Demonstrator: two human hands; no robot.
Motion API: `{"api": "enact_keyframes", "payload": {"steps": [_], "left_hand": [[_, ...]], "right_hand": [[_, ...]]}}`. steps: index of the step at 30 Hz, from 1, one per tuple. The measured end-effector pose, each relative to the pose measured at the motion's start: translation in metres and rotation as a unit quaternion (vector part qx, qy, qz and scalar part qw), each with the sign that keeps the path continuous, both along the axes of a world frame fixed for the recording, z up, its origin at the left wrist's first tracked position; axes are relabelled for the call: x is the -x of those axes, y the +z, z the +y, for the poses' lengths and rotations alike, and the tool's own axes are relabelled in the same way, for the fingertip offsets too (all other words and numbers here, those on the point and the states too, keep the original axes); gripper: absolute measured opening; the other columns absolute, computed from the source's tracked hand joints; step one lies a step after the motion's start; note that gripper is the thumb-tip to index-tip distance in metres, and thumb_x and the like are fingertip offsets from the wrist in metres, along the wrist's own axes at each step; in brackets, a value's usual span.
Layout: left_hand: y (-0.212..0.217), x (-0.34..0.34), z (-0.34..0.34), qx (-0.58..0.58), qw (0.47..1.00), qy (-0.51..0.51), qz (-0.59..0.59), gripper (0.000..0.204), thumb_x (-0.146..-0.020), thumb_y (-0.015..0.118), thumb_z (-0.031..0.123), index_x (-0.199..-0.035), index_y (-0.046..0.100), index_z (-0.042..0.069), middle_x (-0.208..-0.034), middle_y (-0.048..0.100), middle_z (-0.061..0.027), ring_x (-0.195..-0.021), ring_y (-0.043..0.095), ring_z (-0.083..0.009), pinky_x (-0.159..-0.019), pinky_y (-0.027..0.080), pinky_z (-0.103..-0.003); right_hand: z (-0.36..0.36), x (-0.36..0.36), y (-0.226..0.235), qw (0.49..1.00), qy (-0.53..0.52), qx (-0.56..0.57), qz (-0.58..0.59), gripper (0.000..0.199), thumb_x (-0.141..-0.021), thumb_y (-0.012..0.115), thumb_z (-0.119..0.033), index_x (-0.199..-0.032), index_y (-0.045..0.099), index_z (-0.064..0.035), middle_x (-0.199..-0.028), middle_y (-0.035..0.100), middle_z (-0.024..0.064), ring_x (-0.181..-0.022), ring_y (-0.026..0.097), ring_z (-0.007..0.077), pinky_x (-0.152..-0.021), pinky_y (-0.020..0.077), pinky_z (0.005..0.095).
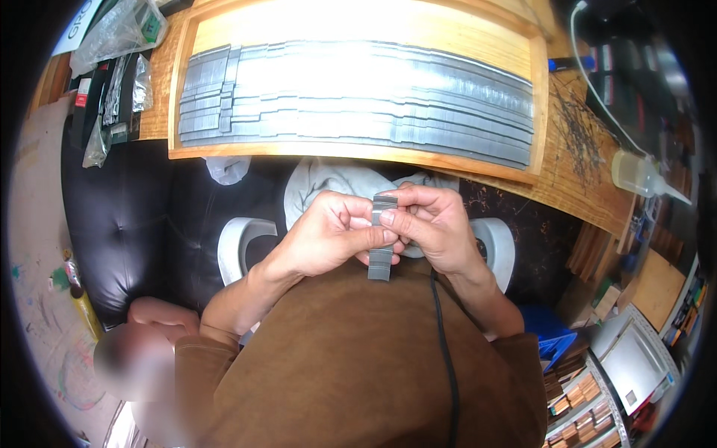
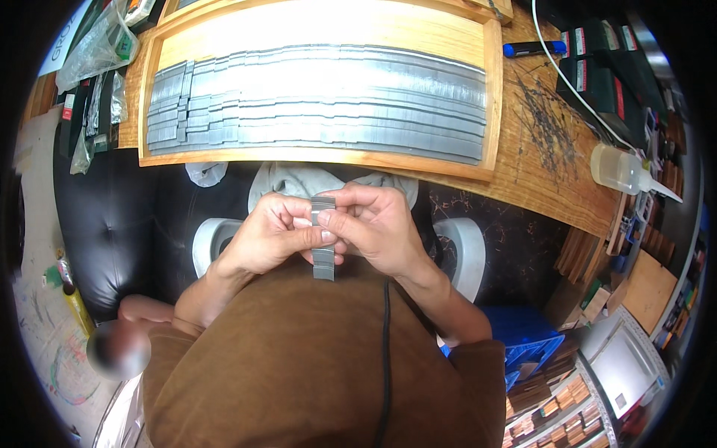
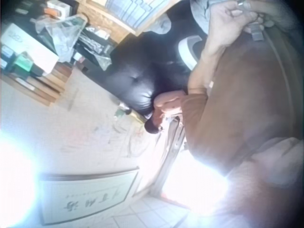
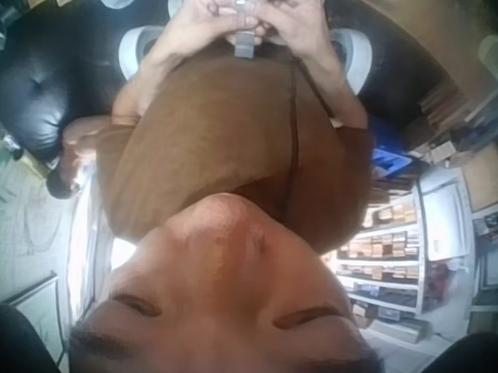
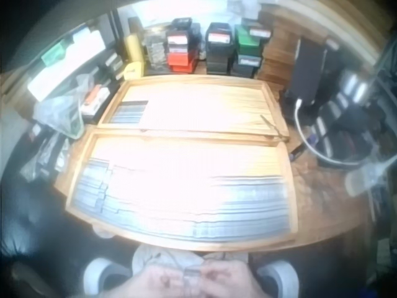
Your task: The person repeatedly picks up small rectangular metal pieces from a wooden tray and joins them together by hand. The person handles the pieces one at a time, aligning and pressing them to form small stacks, then places the assembled units back on the tray.
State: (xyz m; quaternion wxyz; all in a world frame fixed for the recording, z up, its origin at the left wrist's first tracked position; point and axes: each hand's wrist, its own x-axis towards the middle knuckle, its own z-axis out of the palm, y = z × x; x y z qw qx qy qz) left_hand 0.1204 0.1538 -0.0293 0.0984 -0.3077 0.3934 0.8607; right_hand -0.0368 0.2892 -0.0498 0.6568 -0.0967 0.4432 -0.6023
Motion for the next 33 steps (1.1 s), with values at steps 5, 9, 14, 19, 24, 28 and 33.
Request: {"api": "enact_keyframes", "payload": {"steps": [5,9,14,19,24,28,33], "left_hand": [[0.0,-0.001,0.001,0.04,0.999,-0.009,-0.002,0.016,-0.101,0.071,0.01,-0.112,0.075,0.0,-0.098,0.079,-0.009,-0.087,0.078,-0.0174,-0.067,0.059,-0.023],[0.0,-0.002,0.003,0.035,0.999,-0.002,-0.004,0.015,-0.1,0.072,0.011,-0.112,0.075,0.001,-0.098,0.079,-0.0085,-0.087,0.078,-0.0169,-0.067,0.058,-0.022],[0.005,-0.001,0.0,0.029,0.999,-0.009,-0.012,0.015,-0.1,0.072,0.01,-0.112,0.075,0.0,-0.097,0.079,-0.0086,-0.086,0.078,-0.017,-0.066,0.058,-0.022],[-0.001,-0.001,-0.002,0.016,1.0,-0.008,0.001,0.017,-0.101,0.071,0.012,-0.114,0.075,0.001,-0.097,0.079,-0.0065,-0.085,0.077,-0.014,-0.063,0.055,-0.021],[-0.004,0.023,-0.02,0.023,0.998,-0.047,-0.036,0.017,-0.099,0.073,0.015,-0.111,0.076,0.003,-0.095,0.079,-0.0054,-0.082,0.076,-0.0113,-0.059,0.051,-0.017],[-0.011,0.033,-0.03,0.035,0.998,-0.053,-0.003,0.015,-0.1,0.073,0.018,-0.107,0.075,0.004,-0.096,0.079,-0.0052,-0.084,0.075,-0.0107,-0.06,0.051,-0.019],[-0.01,0.035,-0.03,0.046,0.998,-0.049,0.01,0.016,-0.1,0.073,0.017,-0.108,0.076,0.003,-0.095,0.08,-0.0061,-0.083,0.075,-0.0112,-0.06,0.051,-0.019]], "right_hand": [[0.0,-0.002,-0.004,1.0,-0.011,0.02,0.003,0.017,-0.098,0.069,0.0,-0.112,0.071,0.0094,-0.094,0.067,0.0083,-0.072,0.065,0.0112,-0.059,0.0533,0.0236],[0.001,-0.002,-0.007,1.0,-0.004,0.023,-0.001,0.017,-0.098,0.069,0.0,-0.112,0.071,0.0096,-0.096,0.068,0.0091,-0.073,0.066,0.0112,-0.059,0.0534,0.0241],[-0.001,-0.001,-0.005,1.0,0.005,0.013,-0.013,0.017,-0.099,0.068,-0.001,-0.112,0.07,0.01,-0.094,0.069,0.0094,-0.073,0.065,0.0107,-0.059,0.0533,0.0234],[-0.001,-0.001,-0.004,1.0,0.003,0.002,-0.011,0.017,-0.099,0.068,-0.001,-0.113,0.07,0.0089,-0.091,0.07,0.0088,-0.072,0.065,0.0099,-0.058,0.0532,0.0226],[-0.002,0.002,-0.008,0.998,-0.048,-0.041,-0.006,0.02,-0.1,0.069,-0.006,-0.114,0.071,0.0073,-0.087,0.07,0.0074,-0.07,0.063,0.0072,-0.059,0.0556,0.0235],[-0.007,0.003,-0.015,0.994,-0.104,-0.014,0.014,0.017,-0.101,0.066,-0.005,-0.112,0.072,0.006,-0.084,0.07,0.0072,-0.063,0.06,0.0088,-0.056,0.0513,0.0218],[-0.008,0.004,-0.017,0.994,-0.101,-0.019,0.022,0.012,-0.1,0.066,-0.004,-0.103,0.073,0.0047,-0.079,0.068,0.0063,-0.063,0.06,0.009,-0.054,0.0526,0.0231]]}}
